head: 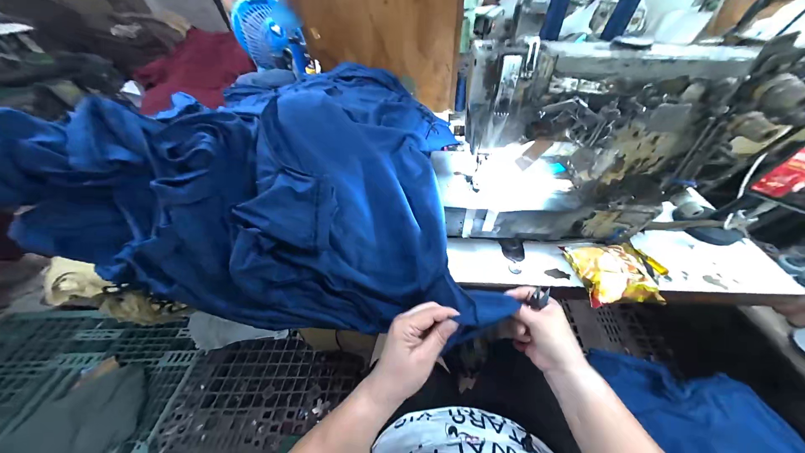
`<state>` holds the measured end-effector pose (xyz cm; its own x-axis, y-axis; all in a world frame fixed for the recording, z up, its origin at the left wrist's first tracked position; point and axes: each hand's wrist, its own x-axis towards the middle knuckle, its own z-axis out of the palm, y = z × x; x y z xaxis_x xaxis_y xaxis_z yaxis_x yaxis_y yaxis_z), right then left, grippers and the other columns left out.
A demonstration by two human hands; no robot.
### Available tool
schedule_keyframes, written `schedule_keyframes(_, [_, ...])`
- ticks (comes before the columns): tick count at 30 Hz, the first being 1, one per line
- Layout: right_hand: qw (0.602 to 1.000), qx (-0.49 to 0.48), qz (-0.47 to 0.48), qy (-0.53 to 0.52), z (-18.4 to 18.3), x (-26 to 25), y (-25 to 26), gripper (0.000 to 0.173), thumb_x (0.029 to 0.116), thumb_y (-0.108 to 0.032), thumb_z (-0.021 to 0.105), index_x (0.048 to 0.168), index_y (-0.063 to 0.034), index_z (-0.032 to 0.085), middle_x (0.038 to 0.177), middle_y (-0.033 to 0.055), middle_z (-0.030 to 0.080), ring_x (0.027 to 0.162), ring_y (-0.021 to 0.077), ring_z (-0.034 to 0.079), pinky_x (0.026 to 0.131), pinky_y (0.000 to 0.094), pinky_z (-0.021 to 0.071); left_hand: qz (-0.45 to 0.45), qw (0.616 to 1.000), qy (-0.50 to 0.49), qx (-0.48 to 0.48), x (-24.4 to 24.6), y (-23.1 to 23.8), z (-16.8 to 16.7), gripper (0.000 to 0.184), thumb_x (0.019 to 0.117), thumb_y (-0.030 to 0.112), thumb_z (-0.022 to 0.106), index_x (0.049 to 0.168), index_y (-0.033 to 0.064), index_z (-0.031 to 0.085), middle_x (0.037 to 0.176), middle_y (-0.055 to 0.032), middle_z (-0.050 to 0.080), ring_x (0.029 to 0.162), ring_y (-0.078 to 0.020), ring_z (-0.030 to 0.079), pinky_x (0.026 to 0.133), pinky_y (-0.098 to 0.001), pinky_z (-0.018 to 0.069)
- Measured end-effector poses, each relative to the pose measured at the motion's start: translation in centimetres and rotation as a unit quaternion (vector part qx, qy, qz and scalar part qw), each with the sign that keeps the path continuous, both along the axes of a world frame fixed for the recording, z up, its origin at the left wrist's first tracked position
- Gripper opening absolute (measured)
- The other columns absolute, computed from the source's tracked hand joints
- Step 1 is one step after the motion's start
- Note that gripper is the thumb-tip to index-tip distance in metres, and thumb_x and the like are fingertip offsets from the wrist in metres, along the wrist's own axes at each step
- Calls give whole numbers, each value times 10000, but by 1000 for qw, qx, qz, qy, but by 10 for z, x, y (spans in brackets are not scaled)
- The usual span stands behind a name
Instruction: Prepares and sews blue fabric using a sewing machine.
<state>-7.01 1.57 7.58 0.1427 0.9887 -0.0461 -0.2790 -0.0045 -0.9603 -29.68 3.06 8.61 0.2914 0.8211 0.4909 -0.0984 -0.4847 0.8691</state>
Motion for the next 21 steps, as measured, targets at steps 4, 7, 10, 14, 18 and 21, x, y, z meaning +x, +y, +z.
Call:
schedule_keyframes(4, [893, -2, 299, 337, 14, 16, -1, 229, 1039, -360, 584, 1017, -175, 716, 644, -68, 606, 485, -17, 540, 452, 139, 451, 46, 966, -158, -201, -10, 7, 27, 178, 1005, 66, 606, 1157, 55, 698, 929, -3, 748, 837, -73, 713, 781, -266, 611])
schedule_keyframes(7, [900, 27, 317, 298, 25, 12, -5, 328, 1058, -425, 527, 1014, -163, 721, 704, -58, 632, 517, -17, 544, 467, 143, 447, 32, 932, -239, -270, -17, 6, 38, 132, 1012, 74, 591, 1076, 77, 707, 919, -41, 742, 815, -92, 724, 751, -274, 626])
schedule_keyframes(10, [949, 66, 234, 203, 37, 5, -11, 153, 1045, -276, 594, 1012, -165, 694, 705, -68, 608, 479, -46, 468, 422, 122, 390, -20, 948, -238, -211, -29, 1, 31, 104, 973, 152, 693, 1024, 101, 769, 955, -20, 758, 856, -59, 718, 787, -238, 611])
schedule_keyframes(14, [959, 182, 213, 55, 49, -1, -20, 240, 983, -177, 689, 1222, -173, 680, 896, -96, 666, 573, -80, 490, 477, 89, 400, -71, 981, -151, -96, -49, 1, 30, 121, 899, 158, 783, 1019, 153, 799, 949, 70, 725, 895, 1, 665, 798, -159, 563])
schedule_keyframes(18, [928, 280, 104, -224, 57, -15, -32, 264, 903, -166, 778, 1161, -120, 754, 946, -57, 649, 863, -43, 601, 727, 81, 513, 9, 998, -40, -41, -56, -6, 34, 259, 834, 66, 817, 1085, 129, 793, 926, 71, 673, 878, -16, 641, 789, -155, 567])
schedule_keyframes(21, [852, 347, 0, -392, 55, -28, -38, 214, 959, -198, 731, 1159, -127, 765, 805, -8, 518, 742, -38, 481, 661, 62, 381, 76, 997, 9, 1, -59, -10, 32, 230, 849, 17, 738, 1061, 89, 795, 886, 53, 657, 838, -13, 625, 751, -143, 551])
